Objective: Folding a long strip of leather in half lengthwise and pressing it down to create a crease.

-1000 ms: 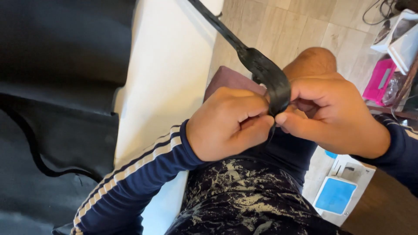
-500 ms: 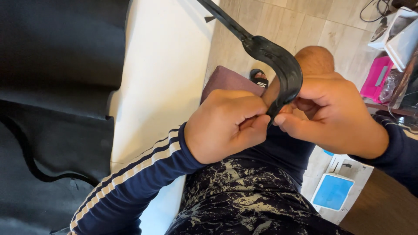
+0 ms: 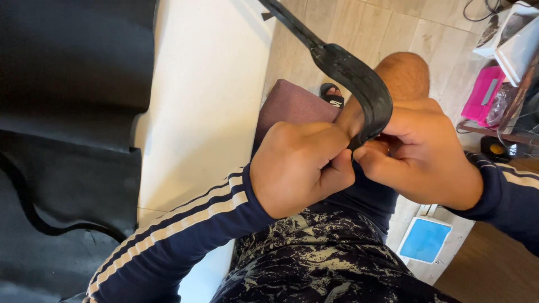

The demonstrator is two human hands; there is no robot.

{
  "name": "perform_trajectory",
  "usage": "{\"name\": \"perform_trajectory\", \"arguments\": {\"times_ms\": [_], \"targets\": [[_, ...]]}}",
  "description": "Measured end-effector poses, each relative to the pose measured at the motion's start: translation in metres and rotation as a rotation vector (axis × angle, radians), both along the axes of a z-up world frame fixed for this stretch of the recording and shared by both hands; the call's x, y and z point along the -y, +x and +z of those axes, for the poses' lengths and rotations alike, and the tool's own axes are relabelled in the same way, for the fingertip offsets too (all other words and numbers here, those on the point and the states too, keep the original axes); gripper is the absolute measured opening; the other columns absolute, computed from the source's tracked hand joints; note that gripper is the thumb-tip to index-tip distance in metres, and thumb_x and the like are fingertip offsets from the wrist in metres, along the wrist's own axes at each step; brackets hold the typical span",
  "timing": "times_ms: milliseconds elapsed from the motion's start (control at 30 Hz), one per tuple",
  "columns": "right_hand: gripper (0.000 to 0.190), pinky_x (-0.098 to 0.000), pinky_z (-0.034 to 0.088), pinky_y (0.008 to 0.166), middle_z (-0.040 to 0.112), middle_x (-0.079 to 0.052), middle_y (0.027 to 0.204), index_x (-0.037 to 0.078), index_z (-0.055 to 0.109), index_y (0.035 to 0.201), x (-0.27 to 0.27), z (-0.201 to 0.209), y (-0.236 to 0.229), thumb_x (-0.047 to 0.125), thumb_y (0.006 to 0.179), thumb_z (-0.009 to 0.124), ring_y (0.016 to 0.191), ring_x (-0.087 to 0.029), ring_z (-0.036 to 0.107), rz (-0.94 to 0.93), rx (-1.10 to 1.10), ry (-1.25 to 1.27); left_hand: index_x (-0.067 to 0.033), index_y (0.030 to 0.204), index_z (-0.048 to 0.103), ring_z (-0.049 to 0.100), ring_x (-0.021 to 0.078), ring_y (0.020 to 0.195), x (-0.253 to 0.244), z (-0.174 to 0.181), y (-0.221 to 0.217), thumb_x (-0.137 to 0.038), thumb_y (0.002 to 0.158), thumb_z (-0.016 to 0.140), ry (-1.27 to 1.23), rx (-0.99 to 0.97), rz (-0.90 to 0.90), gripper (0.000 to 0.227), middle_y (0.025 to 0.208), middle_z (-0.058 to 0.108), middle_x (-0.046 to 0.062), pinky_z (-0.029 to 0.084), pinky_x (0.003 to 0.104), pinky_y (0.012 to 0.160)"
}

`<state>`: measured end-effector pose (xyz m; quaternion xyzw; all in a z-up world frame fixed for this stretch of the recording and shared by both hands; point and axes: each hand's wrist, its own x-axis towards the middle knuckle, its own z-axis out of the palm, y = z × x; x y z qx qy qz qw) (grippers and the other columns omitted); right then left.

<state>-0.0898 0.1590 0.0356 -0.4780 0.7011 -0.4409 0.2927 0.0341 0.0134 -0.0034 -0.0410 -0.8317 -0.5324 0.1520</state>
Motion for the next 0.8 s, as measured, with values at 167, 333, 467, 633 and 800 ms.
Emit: {"name": "perform_trajectory", "arguments": {"times_ms": [167, 333, 467, 633, 800], "targets": [[0.009, -0.0256, 0.045, 0.062, 0.062, -0.001, 0.077, 0.005, 0.058, 0.088, -0.014, -0.011, -0.001, -0.001, 0.082, 0.059, 0.065, -0.013, 0.052, -0.02, -0.051, 0.052, -0.0053, 0.076, 0.044, 0.052, 0.0297, 0.059, 0.003, 0.0, 0.0, -0.006, 0.093, 0.055, 0.016, -0.03, -0.035, 0.02, 0.07, 0.051, 0.009, 0.037, 0.047, 0.051], [0.008, -0.0225, 0.034, 0.051, 0.057, 0.003, 0.067, 0.007, 0.069, 0.096, -0.006, -0.001, -0.01, 0.011, 0.094, 0.063, 0.055, -0.007, 0.042, -0.015, 0.049, 0.121, -0.0057, 0.078, 0.043, 0.051, 0.0319, 0.06, 0.016, 0.005, -0.006, -0.012, 0.1, 0.048, 0.075, 0.029, -0.125, 0.024, 0.07, 0.05, 0.011, 0.037, 0.046, 0.056], [0.009, -0.0196, 0.04, 0.054, 0.063, -0.001, 0.075, 0.002, 0.07, 0.099, -0.009, 0.005, -0.016, 0.006, 0.093, 0.064, 0.059, -0.007, 0.049, -0.082, 0.176, 0.171, -0.007, 0.077, 0.037, 0.043, 0.0291, 0.058, 0.022, 0.008, -0.009, -0.013, 0.102, 0.046, 0.156, 0.055, -0.234, 0.027, 0.068, 0.043, 0.009, 0.032, 0.045, 0.055], [0.009, -0.0202, 0.03, 0.051, 0.055, 0.0, 0.068, 0.001, 0.068, 0.097, -0.014, -0.001, -0.018, 0.008, 0.092, 0.068, 0.055, -0.008, 0.036, -0.104, 0.177, 0.156, -0.0042, 0.079, 0.037, 0.04, 0.0299, 0.058, 0.021, 0.006, -0.01, -0.013, 0.105, 0.044, 0.189, 0.022, -0.237, 0.029, 0.067, 0.04, 0.012, 0.028, 0.043, 0.056], [0.012, -0.0224, 0.028, 0.048, 0.056, 0.002, 0.066, 0.007, 0.069, 0.091, -0.008, -0.001, -0.016, 0.017, 0.092, 0.064, 0.051, -0.009, 0.034, -0.02, 0.05, 0.152, -0.0054, 0.076, 0.039, 0.043, 0.028, 0.059, 0.015, 0.003, -0.006, -0.01, 0.1, 0.05, 0.159, 0.024, -0.162, 0.027, 0.068, 0.043, 0.009, 0.032, 0.042, 0.056]]}}
